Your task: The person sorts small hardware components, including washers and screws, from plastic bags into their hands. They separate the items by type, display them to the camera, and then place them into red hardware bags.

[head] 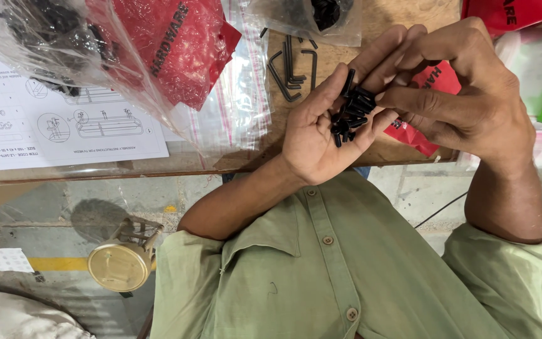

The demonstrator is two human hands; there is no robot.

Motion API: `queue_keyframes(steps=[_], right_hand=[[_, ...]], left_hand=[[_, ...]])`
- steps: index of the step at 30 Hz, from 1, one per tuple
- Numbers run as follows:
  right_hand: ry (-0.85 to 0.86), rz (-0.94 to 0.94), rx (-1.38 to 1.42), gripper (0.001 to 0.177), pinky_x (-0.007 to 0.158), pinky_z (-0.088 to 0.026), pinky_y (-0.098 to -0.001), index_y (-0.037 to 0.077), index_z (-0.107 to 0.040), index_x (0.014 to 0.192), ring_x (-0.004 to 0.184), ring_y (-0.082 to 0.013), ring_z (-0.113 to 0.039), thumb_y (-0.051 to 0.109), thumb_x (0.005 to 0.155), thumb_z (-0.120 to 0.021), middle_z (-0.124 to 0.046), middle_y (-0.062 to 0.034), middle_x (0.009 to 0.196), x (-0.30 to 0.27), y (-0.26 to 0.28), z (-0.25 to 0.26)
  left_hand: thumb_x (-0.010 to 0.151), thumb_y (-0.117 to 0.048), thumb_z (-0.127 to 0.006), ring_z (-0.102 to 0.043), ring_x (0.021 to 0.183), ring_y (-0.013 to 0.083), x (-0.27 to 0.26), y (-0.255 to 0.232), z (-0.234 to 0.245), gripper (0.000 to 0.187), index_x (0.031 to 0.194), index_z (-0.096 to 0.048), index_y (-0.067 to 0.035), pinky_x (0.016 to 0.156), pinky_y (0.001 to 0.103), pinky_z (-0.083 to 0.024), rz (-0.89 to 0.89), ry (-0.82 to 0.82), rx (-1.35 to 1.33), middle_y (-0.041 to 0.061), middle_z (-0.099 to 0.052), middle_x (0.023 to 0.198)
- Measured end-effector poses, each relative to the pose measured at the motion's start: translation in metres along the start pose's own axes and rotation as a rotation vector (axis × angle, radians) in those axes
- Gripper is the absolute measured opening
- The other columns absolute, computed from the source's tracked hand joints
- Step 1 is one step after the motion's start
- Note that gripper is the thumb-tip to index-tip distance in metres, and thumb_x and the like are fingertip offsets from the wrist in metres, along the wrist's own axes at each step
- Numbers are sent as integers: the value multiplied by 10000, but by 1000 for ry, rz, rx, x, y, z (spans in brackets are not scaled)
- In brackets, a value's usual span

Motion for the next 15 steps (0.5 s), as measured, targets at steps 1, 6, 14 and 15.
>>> queue_keyframes(steps=[1,6,14,15], right_hand=[[-4,2,-2,311,858,-502,-461,22,-809,974,1019,-351,-589,71,672,-862,-607,-151,1081,-1,0,0],[-39,71,29,275,845,-496,-460,31,-809,948,1002,-346,-601,94,684,-849,-627,-150,1056,-5,-5,-2],[-66,125,40,265,838,-508,-451,29,-816,947,989,-328,-613,58,684,-829,-643,-138,1025,-9,-6,-4],[-67,121,43,258,828,-506,-444,28,-813,947,976,-322,-608,54,691,-830,-640,-136,1015,-9,-6,-4]], left_hand=[[1153,-349,-257,-341,1508,139,1,0,-3,636,1728,-125,-110,1283,314,-265,4,-35,-24,13,-118,1761],[1146,-350,-253,-320,1530,133,-1,-1,-4,651,1724,-108,-89,1290,312,-232,-9,-33,4,29,-115,1755],[1139,-363,-246,-287,1540,120,-2,0,-6,664,1722,-91,-85,1281,299,-245,-13,-47,10,36,-108,1778],[1142,-370,-250,-300,1540,113,-2,0,-5,662,1720,-91,-89,1266,291,-259,-15,-35,41,33,-107,1777]])
Point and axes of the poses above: each hand's wrist, its own x-axis towards the middle knuckle, its own z-axis out of the back of the hand, y = z × x, the point moved 6 cm from there along x, towards the middle knuckle
